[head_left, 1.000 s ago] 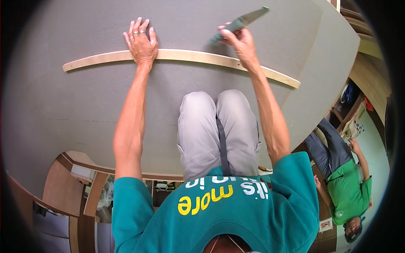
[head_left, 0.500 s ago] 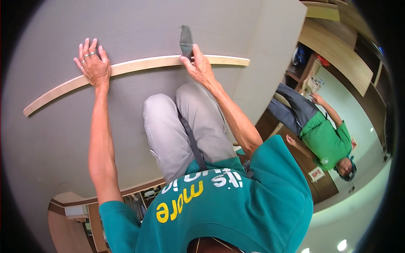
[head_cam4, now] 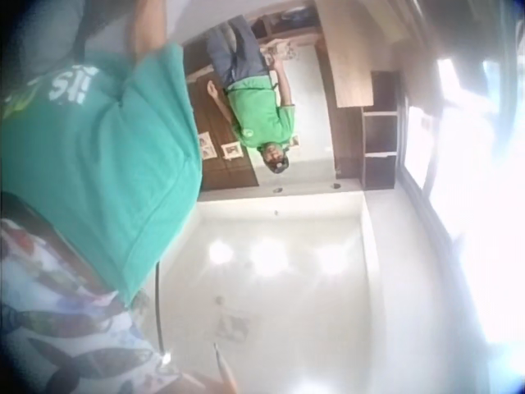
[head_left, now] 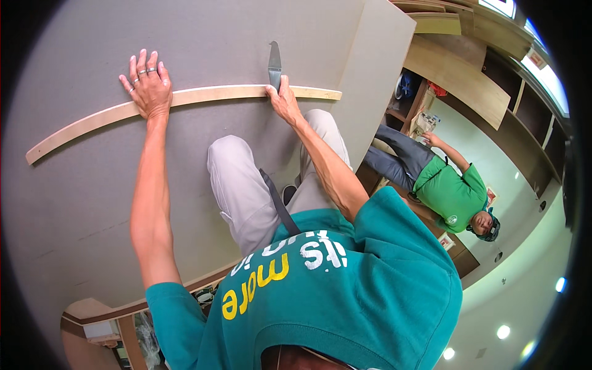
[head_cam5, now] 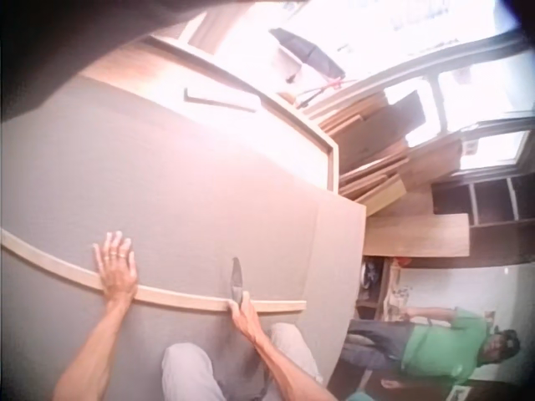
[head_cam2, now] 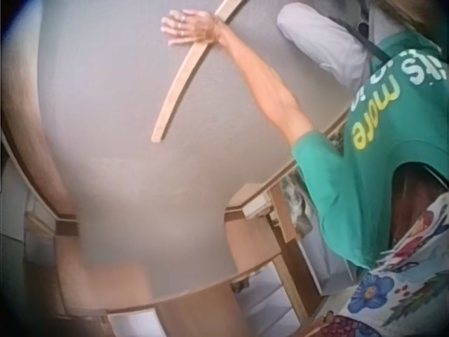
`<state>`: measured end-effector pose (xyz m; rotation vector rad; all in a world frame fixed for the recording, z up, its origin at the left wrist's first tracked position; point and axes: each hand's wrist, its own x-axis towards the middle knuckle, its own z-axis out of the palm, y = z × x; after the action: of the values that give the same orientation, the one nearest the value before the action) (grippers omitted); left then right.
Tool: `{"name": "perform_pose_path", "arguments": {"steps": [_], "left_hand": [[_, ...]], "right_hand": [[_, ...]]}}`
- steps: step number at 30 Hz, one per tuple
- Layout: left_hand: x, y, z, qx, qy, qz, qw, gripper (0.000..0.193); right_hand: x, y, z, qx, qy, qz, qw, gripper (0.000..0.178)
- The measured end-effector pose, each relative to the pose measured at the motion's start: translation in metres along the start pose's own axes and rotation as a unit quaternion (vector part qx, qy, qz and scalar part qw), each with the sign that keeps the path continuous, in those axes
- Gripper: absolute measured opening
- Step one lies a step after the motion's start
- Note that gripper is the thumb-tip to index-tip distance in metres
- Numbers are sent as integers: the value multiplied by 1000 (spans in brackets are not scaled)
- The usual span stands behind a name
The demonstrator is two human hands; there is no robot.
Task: The person measures a large grey panel with a tape measure, marks it with a pencil, aligns a wooden straightedge, and cuts along the edge with a utility knife.
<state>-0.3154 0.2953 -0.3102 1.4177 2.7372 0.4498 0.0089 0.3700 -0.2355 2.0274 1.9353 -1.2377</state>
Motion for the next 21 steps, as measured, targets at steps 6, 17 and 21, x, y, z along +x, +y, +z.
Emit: {"name": "perform_pose_path", "arguments": {"steps": [6, 17, 21], "left_hand": [[0, -3, 1, 9, -10, -13, 1000, 32], [-1, -9, 5, 7, 12, -2, 1000, 31], [0, -5, 4, -5, 30, 10, 999, 31]], "right_hand": [[7, -7, -1, 10, -21, 24, 999, 36], [12, 0, 13, -77, 10, -32, 996, 43], [8, 0, 16, -64, 47, -87, 993, 38]]}}
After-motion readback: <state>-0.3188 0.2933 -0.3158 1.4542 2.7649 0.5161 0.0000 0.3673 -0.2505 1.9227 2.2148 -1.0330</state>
